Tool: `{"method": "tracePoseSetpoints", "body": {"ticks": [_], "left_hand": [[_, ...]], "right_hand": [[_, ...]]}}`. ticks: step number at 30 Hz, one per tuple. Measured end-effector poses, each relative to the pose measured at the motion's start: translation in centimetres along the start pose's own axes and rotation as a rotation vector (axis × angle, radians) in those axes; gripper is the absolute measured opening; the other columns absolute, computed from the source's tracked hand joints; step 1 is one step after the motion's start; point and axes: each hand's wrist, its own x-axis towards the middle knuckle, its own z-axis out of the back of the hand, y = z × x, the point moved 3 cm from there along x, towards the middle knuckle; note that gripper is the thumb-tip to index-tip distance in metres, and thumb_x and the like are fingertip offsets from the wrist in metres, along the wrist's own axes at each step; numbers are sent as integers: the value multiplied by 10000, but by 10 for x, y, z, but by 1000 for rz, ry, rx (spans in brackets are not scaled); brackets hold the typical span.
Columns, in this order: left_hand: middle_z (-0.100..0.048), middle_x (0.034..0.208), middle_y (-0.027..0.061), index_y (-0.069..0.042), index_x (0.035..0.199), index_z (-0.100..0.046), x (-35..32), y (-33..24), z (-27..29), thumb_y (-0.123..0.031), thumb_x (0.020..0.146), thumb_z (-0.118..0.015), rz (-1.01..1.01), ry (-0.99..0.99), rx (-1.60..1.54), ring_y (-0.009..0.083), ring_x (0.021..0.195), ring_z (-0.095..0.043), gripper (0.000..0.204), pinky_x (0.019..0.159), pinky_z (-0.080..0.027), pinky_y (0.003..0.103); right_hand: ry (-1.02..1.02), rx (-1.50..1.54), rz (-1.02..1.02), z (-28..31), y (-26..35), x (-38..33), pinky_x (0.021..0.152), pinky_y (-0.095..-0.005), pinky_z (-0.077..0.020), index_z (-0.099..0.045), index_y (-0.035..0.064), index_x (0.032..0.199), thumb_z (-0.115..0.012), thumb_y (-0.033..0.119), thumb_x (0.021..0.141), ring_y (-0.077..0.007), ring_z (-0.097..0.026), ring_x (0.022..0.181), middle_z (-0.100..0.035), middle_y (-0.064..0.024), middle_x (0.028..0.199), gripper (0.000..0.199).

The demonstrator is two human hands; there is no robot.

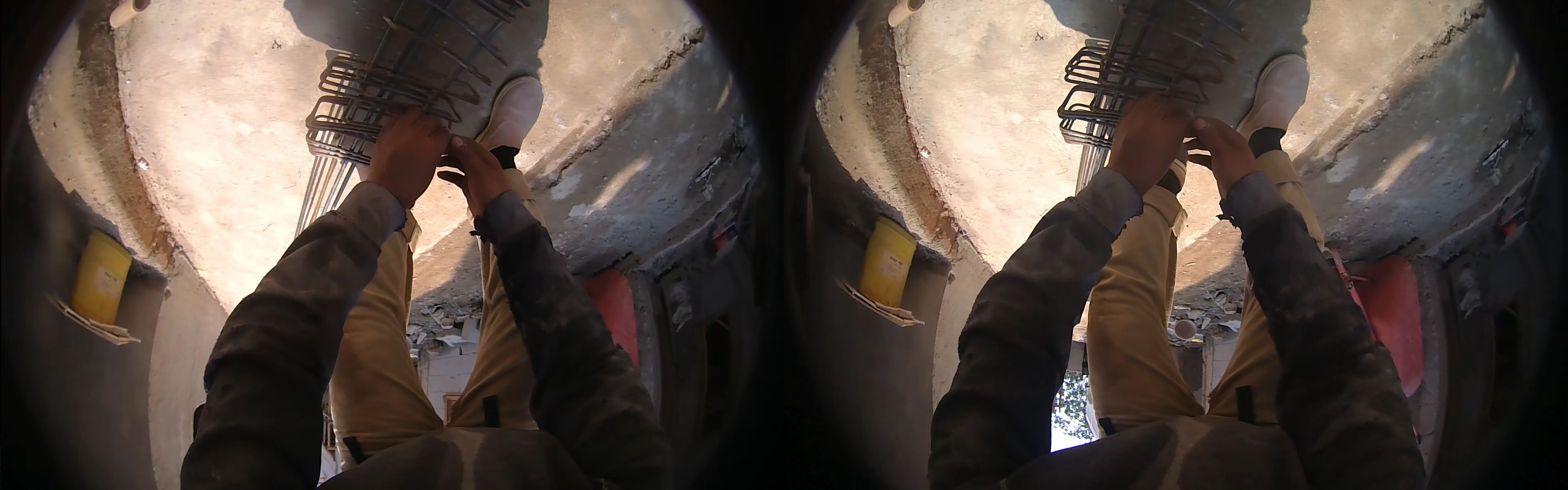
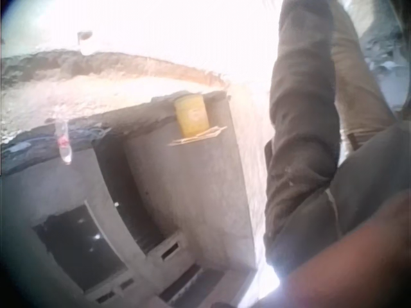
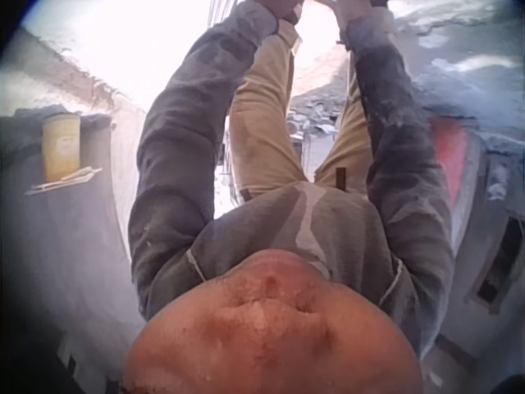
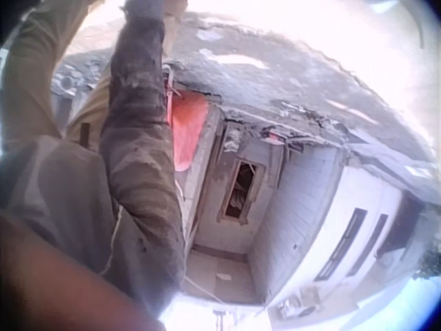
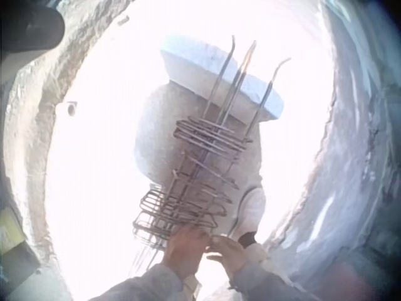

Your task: The person slides metal rings along a bundle of long rebar rods and uses wire to tie the rings in place at intervals.

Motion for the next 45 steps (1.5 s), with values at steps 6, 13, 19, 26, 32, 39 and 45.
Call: {"method": "tracePoseSetpoints", "body": {"ticks": [6, 13, 19, 26, 32, 39, 45], "left_hand": [[-603, 894, 82, -77, 855, -642, -12, 13, 16, -78, 694, -620, 48, -92, -21, 267, 881, -551, 162, 800, -428, 369], [-626, 871, 137, -36, 900, -634, -28, 77, 63, -66, 699, -632, 318, -193, -9, 305, 845, -571, 203, 782, -440, 380], [-625, 911, 191, -12, 937, -641, -27, 101, 54, -106, 734, -632, 366, 114, -188, 344, 865, -591, 224, 773, -467, 394], [-586, 1056, 136, -13, 1146, -525, -82, 134, 61, 17, 791, -570, 692, -73, -514, 203, 983, -555, 359, 858, -432, 329], [-578, 1059, 86, 43, 1167, -507, -152, 142, 23, -50, 840, -581, 924, 258, -916, 158, 1003, -524, 348, 899, -416, 297], [-602, 858, 60, 21, 979, -579, -132, 145, 14, -147, 860, -582, 880, 370, -927, 136, 791, -554, 205, 750, -450, 288], [-528, 740, 6, -28, 856, -550, -133, 156, 25, -171, 875, -566, 776, 315, -868, 103, 678, -492, 145, 642, -430, 263]], "right_hand": [[2, -20, -7, -6, -6, 15, 744, -303, -466, -576, 15, 1053, -543, 211, 854, -165, -576, 860, -603, -77, 956, 282], [5, -185, -26, -13, -17, 28, 688, -286, -481, -609, 18, 996, -564, 225, 833, -151, -590, 791, -617, -62, 885, 267], [-34, -327, -14, -18, -42, 19, 616, -277, -469, -630, 31, 907, -548, 236, 836, -141, -584, 691, -616, -35, 749, 233], [119, -517, -41, -36, -129, 7, 705, -274, -486, -565, 46, 1110, -557, 247, 850, -152, -589, 831, -620, -75, 941, 329], [36, -200, 69, -74, -140, 28, 703, -276, -471, -539, 30, 1110, -525, 273, 891, -143, -582, 894, -626, -61, 974, 327], [-80, -13, 113, -80, -138, 28, 671, -291, -484, -571, -4, 967, -507, 218, 913, -154, -602, 723, -615, -64, 804, 238], [-91, -174, 177, -74, -132, 26, 661, -280, -487, -600, -20, 922, -532, 214, 869, -148, -606, 702, -630, -91, 775, 249]]}}
